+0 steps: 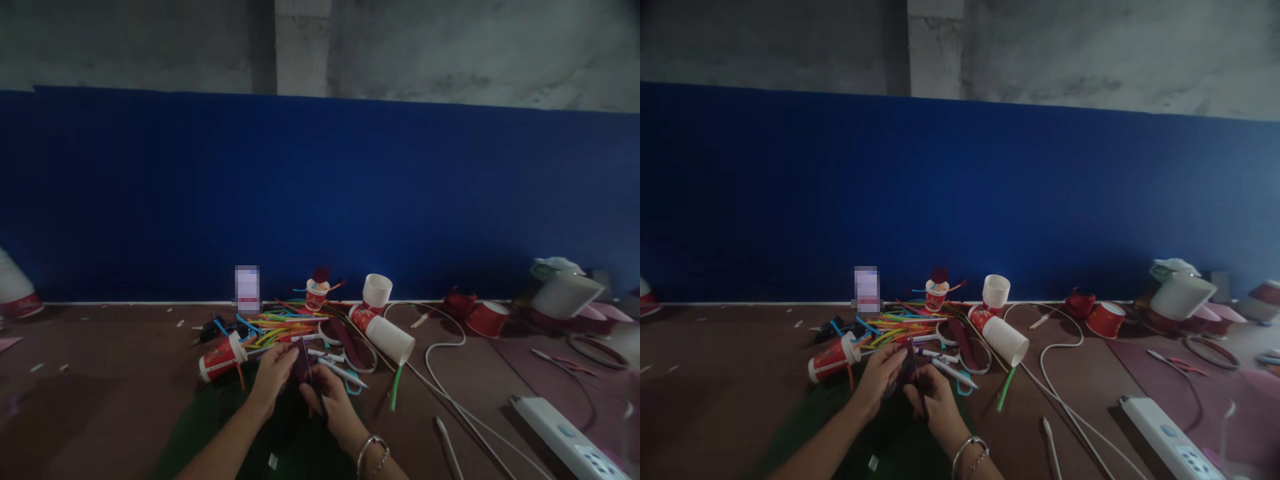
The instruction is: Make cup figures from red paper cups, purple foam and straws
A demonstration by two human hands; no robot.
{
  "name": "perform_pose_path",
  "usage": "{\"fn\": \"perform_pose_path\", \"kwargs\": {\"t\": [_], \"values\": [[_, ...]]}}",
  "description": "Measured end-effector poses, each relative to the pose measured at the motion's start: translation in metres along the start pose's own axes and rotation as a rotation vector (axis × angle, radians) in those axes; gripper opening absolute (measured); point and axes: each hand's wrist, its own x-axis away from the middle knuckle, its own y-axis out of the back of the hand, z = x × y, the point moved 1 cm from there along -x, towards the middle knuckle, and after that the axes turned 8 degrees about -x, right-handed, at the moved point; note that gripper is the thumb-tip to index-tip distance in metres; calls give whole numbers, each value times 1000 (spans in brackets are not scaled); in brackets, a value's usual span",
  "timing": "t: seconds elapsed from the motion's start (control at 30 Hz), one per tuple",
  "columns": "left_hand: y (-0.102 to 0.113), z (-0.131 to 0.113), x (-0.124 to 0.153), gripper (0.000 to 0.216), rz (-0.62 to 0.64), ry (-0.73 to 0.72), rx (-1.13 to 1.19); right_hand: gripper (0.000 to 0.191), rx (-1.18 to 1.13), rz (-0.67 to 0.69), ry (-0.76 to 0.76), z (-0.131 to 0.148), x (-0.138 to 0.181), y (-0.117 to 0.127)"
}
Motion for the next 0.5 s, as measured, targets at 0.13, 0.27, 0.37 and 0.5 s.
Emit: {"fn": "perform_pose_path", "kwargs": {"t": [0.13, 0.27, 0.37, 0.5], "values": [[-3, -2, 3, 29, 5, -10, -3, 37, -24, 11, -6, -2, 0, 1], [-5, -4, 6, 28, 0, -2, 3, 35, -28, 9, 25, -6, 0, 3], [-5, -4, 7, 28, 12, 2, 11, 35, -13, 3, 28, -7, -1, 3], [-4, -3, 4, 27, 11, -6, 17, 38, -13, -10, 4, -6, 0, 2]]}}
